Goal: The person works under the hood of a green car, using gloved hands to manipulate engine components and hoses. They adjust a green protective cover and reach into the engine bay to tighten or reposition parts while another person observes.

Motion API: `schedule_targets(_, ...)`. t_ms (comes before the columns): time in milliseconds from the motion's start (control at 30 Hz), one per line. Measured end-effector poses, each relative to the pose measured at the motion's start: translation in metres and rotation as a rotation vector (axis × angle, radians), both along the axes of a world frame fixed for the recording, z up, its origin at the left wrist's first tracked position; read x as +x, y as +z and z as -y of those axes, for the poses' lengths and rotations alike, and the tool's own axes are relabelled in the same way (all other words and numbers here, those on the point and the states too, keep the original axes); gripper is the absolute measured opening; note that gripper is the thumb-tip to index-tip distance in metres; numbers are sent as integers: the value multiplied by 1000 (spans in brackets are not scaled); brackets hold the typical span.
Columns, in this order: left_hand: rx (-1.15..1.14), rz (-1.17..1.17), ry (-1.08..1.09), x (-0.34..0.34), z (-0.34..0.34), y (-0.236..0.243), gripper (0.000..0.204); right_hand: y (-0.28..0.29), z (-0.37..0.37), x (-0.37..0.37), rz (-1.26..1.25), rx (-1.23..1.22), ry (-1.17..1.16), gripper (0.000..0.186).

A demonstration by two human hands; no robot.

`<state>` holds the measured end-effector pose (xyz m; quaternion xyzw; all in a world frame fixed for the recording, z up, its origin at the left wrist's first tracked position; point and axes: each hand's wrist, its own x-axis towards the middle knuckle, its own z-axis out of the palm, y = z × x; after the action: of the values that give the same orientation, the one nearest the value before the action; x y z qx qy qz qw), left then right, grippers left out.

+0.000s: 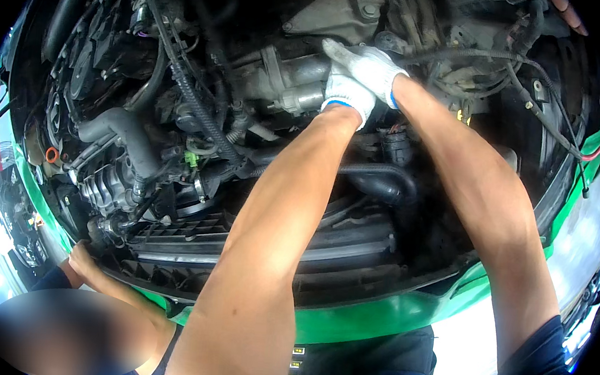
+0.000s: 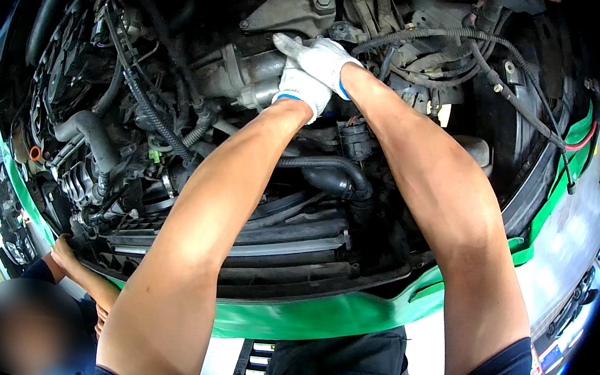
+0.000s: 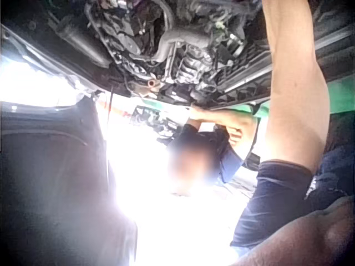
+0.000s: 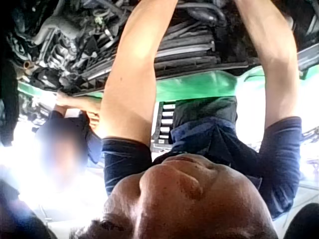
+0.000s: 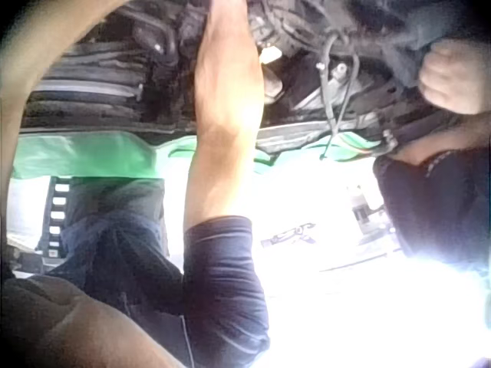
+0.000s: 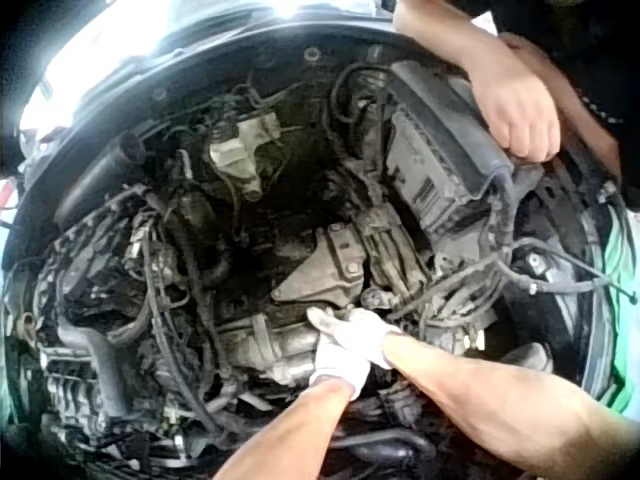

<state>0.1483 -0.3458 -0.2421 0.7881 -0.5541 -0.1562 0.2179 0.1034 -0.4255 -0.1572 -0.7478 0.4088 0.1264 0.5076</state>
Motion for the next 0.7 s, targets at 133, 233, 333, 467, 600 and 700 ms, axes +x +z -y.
schedule_targets(133, -23, -48, -48, 3, 8, -11, 29, 4, -1, -2, 60, 1, -56, 96)
schedule_targets(233, 61, -43, -97, -1, 9, -7, 27, -1, 0, -5, 20, 42, -91, 91)
schedule_targets(333, 45, 54, -71, 0, 13, 4, 24, 3, 3, -6, 22, 80, -54, 88)
schedule_targets(467, -13, 203, -90, 3, 5, -3, 26, 16, -1, -6, 32, 37, 2, 89)
schedule_targets(600, 148, 60, -121, 0, 2, 16, 26, 4, 2, -5, 45, 6, 36, 93)
schedule_targets(700, 141, 91, -140, -1, 4, 19, 27, 8, 0, -6, 49, 30, 6, 90)
